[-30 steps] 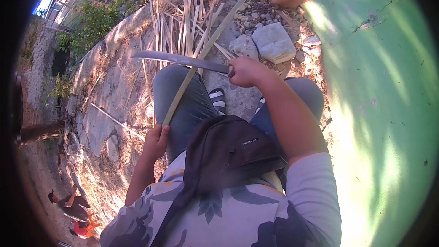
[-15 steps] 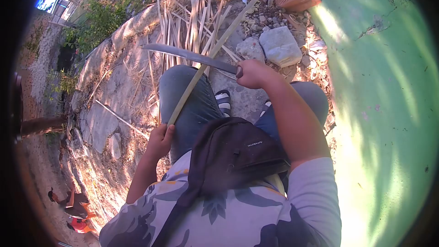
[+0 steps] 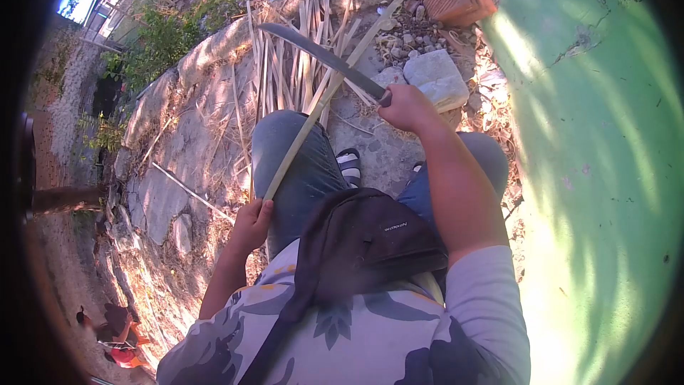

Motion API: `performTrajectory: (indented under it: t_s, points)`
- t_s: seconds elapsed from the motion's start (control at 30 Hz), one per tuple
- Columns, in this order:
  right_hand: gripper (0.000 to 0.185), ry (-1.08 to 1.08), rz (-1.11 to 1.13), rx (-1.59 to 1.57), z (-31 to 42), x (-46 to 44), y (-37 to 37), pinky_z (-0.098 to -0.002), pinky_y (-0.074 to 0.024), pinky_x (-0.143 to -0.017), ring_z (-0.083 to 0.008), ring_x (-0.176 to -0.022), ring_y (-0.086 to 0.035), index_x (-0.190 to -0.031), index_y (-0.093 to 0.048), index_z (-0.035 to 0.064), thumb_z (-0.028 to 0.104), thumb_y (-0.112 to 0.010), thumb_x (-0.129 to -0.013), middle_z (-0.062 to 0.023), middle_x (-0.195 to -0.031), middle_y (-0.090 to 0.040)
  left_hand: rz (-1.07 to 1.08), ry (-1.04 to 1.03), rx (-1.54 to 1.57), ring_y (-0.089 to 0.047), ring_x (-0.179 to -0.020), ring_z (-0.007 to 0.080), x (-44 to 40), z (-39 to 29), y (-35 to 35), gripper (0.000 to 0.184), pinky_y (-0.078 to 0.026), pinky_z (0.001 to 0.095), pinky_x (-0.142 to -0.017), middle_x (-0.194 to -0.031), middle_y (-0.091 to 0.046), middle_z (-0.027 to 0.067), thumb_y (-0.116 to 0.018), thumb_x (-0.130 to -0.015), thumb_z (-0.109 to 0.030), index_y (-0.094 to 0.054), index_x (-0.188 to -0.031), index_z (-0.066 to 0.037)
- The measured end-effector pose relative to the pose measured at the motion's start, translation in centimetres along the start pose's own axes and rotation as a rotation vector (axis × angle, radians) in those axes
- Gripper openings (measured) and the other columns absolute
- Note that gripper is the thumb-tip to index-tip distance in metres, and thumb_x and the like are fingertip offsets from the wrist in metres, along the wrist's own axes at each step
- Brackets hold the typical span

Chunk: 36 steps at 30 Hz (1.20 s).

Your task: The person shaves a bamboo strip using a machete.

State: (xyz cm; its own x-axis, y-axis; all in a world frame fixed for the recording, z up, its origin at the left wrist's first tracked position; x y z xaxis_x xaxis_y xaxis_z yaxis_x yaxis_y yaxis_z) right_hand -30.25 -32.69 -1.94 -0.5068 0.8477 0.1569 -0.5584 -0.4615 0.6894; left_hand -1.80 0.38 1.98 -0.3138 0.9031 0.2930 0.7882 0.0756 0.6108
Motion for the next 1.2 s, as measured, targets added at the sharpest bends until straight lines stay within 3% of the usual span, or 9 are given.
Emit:
performTrajectory:
  t_s: [0.07,0.17,0.3,0.53,0.67,0.83,0.97,1.2]
  points:
    - [0.022,0.063,-0.034,0.100,1.5,1.2,1.1,-0.0444,-0.0560,-0.080,-0.0362,-0.089,-0.071,-0.090,-0.071,0.0082,0.025,-0.076,-0.077,-0.0155,-0.089,-0.074,0.032,-0.017,0.086,-0.043,-0.054,0.0110,0.6,-0.2,0.6,0.047,-0.036,0.0338,-0.050,-0.061,-0.049,0.0003,-0.053,-0.107,-0.039,-0.055,-0.080,-0.001]
    - [0.021,0.158,-0.038,0.218,3.1,2.6,2.4,-0.0478,-0.0561,-0.078,-0.0366,-0.087,-0.071,-0.086,-0.069,0.0093,0.026,-0.077,-0.076,-0.0136,-0.086,-0.073,0.122,0.132,0.272,-0.041,-0.057,0.0083,2.6,-0.7,1.6,0.048,-0.035,0.0298,-0.052,-0.063,-0.046,-0.0031,-0.048,-0.110,-0.039,-0.055,-0.079,-0.003]
    - [0.021,0.370,-0.012,0.330,3.7,2.7,1.7,-0.0497,-0.0562,-0.075,-0.0362,-0.083,-0.071,-0.085,-0.068,0.0110,0.028,-0.075,-0.076,-0.0129,-0.082,-0.072,0.147,0.177,0.293,-0.037,-0.058,0.0070,3.6,2.9,2.0,0.050,-0.032,0.0263,-0.054,-0.064,-0.042,-0.0048,-0.040,-0.111,-0.041,-0.053,-0.078,-0.006]
    - [0.021,0.334,0.079,0.373,4.1,2.4,1.9,-0.0496,-0.0563,-0.075,-0.0367,-0.082,-0.071,-0.087,-0.069,0.0113,0.029,-0.073,-0.076,-0.0139,-0.083,-0.071,0.129,0.170,0.256,-0.041,-0.060,0.0088,4.0,4.2,1.2,0.050,-0.035,0.0295,-0.055,-0.065,-0.046,-0.0020,-0.040,-0.111,-0.042,-0.055,-0.081,-0.004]
    - [0.029,0.394,-0.017,0.244,3.1,2.7,2.1,-0.0497,-0.0529,-0.068,-0.0388,-0.076,-0.069,-0.082,-0.065,0.0095,0.032,-0.080,-0.074,-0.0140,-0.074,-0.068,0.078,0.110,0.023,-0.050,-0.060,0.0179,3.7,2.6,0.6,0.049,-0.041,0.0366,-0.057,-0.066,-0.053,0.0066,-0.042,-0.110,-0.040,-0.056,-0.086,-0.001]
    - [0.028,0.385,-0.051,0.299,4.0,3.2,1.8,-0.0498,-0.0527,-0.068,-0.0386,-0.076,-0.069,-0.081,-0.064,0.0075,0.030,-0.079,-0.075,-0.0143,-0.074,-0.068,-0.063,0.098,-0.068,-0.055,-0.060,0.0273,3.8,3.9,-0.6,0.047,-0.043,0.0403,-0.059,-0.066,-0.055,0.0144,-0.041,-0.110,-0.038,-0.058,-0.089,0.000]
    - [0.024,0.362,-0.242,0.551,3.3,2.2,1.6,-0.0511,-0.0526,-0.069,-0.0372,-0.077,-0.070,-0.083,-0.065,0.0088,0.029,-0.076,-0.076,-0.0130,-0.075,-0.069,-0.119,0.074,-0.055,-0.054,-0.059,0.0269,3.5,3.1,-1.2,0.049,-0.042,0.0408,-0.057,-0.064,-0.054,0.0139,-0.040,-0.110,-0.039,-0.058,-0.088,0.001]
    - [0.015,0.212,-0.175,0.413,3.4,2.5,1.5,-0.0502,-0.0543,-0.070,-0.0338,-0.077,-0.071,-0.084,-0.068,0.0135,0.026,-0.071,-0.076,-0.0111,-0.076,-0.070,-0.102,0.041,-0.108,-0.056,-0.057,0.0288,3.1,2.6,-0.9,0.049,-0.042,0.0418,-0.056,-0.061,-0.053,0.0136,-0.040,-0.110,-0.039,-0.058,-0.086,0.000]
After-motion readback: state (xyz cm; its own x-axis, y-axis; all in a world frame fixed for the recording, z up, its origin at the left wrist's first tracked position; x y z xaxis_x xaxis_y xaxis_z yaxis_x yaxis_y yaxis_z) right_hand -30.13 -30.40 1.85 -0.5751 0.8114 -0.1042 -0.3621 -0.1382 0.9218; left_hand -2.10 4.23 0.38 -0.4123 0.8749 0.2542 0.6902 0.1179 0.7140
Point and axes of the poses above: each hand's wrist, its own x-axis away from the middle knuckle, its own y-axis out of the back of the hand, z = x × y, the point moved 1 cm from there along -x, towards the middle knuckle
